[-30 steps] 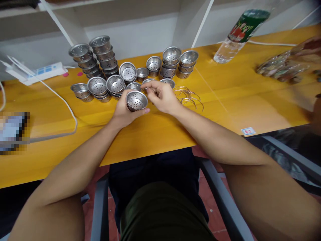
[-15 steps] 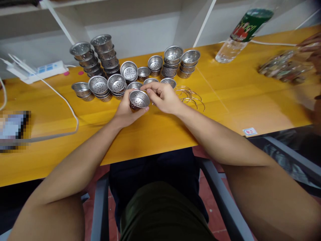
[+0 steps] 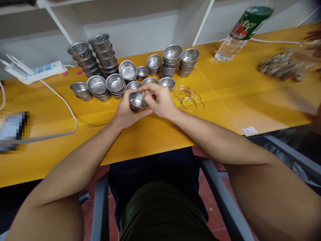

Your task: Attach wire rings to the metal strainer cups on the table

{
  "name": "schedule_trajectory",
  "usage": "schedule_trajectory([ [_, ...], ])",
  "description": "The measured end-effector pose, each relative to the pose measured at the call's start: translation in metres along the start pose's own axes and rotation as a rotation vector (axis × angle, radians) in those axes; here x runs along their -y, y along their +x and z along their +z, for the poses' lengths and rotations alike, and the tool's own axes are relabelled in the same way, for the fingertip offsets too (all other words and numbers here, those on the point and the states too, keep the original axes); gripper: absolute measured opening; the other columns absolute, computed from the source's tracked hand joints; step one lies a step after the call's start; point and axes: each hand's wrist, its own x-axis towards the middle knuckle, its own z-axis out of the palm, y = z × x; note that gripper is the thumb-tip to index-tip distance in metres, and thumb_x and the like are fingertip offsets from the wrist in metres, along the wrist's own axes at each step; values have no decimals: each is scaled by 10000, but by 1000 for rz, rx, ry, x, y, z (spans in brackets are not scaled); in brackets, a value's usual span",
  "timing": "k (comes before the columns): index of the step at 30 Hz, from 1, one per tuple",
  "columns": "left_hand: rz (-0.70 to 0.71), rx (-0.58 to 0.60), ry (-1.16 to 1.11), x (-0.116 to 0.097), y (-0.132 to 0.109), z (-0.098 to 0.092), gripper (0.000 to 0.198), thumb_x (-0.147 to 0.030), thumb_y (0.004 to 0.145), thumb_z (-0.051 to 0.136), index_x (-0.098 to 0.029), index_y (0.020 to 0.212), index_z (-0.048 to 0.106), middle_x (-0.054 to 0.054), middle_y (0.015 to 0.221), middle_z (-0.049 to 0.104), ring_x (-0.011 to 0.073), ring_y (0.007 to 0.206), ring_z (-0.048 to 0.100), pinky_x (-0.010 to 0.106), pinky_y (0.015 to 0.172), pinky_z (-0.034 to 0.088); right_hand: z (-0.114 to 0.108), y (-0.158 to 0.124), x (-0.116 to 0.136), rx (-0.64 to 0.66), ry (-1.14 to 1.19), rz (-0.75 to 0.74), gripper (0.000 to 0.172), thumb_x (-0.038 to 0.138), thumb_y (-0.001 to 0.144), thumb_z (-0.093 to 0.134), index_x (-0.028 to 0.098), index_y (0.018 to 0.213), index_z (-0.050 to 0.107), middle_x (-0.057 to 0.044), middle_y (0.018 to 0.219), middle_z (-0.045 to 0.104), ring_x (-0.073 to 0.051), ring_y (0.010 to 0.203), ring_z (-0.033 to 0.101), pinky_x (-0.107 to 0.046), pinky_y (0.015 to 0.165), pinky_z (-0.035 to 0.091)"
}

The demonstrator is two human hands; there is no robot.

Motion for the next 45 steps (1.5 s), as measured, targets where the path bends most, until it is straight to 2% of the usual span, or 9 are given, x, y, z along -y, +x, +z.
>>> schedule_trajectory([
  [5, -16, -2, 13, -1, 1, -1, 975, -989, 921, 1030, -276, 1504, 708, 71, 1274, 868, 299, 1085, 878, 446, 952, 744, -10, 6, 3, 76, 162, 11, 305, 534, 1262, 768, 235, 1288, 823, -25, 928, 713, -212, 812, 636, -357, 768, 612],
  [10, -10, 9, -28, 0, 5, -3, 929, -1042, 950, 957, -277, 1422, 721, 62, 1223, 869, 268, 1030, 862, 414, 889, 728, -34, 15, -5, 374, 373, -72, 542, 727, 1209, 908, 203, 1284, 795, 22, 914, 715, -116, 693, 569, -259, 612, 468],
  [13, -26, 33, -76, -1, 5, -3, 951, -1031, 897, 1018, -282, 1400, 717, 67, 1221, 877, 270, 1029, 866, 417, 884, 729, -39, 17, -11, 492, 456, -37, 560, 725, 1164, 989, 216, 1214, 762, 42, 848, 729, -111, 660, 637, -245, 604, 503],
  [16, -28, 55, -133, -2, 3, -1, 1018, -980, 825, 1108, -284, 1440, 692, 84, 1279, 892, 292, 1094, 898, 440, 935, 754, -37, 17, -11, 482, 490, -13, 601, 731, 1098, 1063, 236, 1134, 724, 60, 783, 714, -119, 649, 669, -244, 614, 531],
  [22, -44, 47, -124, -4, 2, 1, 960, -839, 844, 1169, -291, 1453, 667, 75, 1288, 899, 314, 1157, 929, 478, 1003, 783, -33, 16, -5, 430, 478, 45, 694, 834, 1025, 1080, 257, 1084, 699, 61, 734, 713, -131, 607, 639, -270, 595, 536],
  [29, 10, 47, -81, -2, 2, -1, 955, -844, 911, 1136, -289, 1515, 647, 95, 1358, 891, 317, 1192, 926, 479, 1031, 790, -32, 15, -4, 431, 505, 55, 695, 781, 982, 1142, 239, 1075, 716, 63, 737, 718, -120, 605, 643, -255, 580, 529],
  [39, -6, 49, -52, 1, 1, -1, 997, -831, 862, 1180, -304, 1518, 645, 70, 1330, 858, 313, 1179, 900, 479, 1036, 770, -30, 15, -7, 435, 500, 45, 697, 784, 988, 1134, 217, 1035, 731, 49, 779, 704, -103, 623, 618, -249, 571, 510],
  [42, 13, 51, -67, 3, 1, 0, 987, -906, 899, 1124, -317, 1525, 639, 75, 1335, 850, 318, 1189, 899, 496, 1053, 772, -32, 15, -8, 436, 478, 28, 697, 811, 1013, 1100, 218, 1093, 741, 36, 833, 724, -109, 641, 625, -252, 586, 529],
  [45, 49, 25, -78, 8, 3, -1, 1018, -978, 919, 1068, -325, 1562, 625, 96, 1384, 842, 337, 1245, 902, 525, 1111, 769, -33, 14, -8, 342, 408, -11, 698, 844, 1076, 1020, 240, 1309, 759, -7, 1014, 782, -130, 726, 657, -262, 640, 577],
])
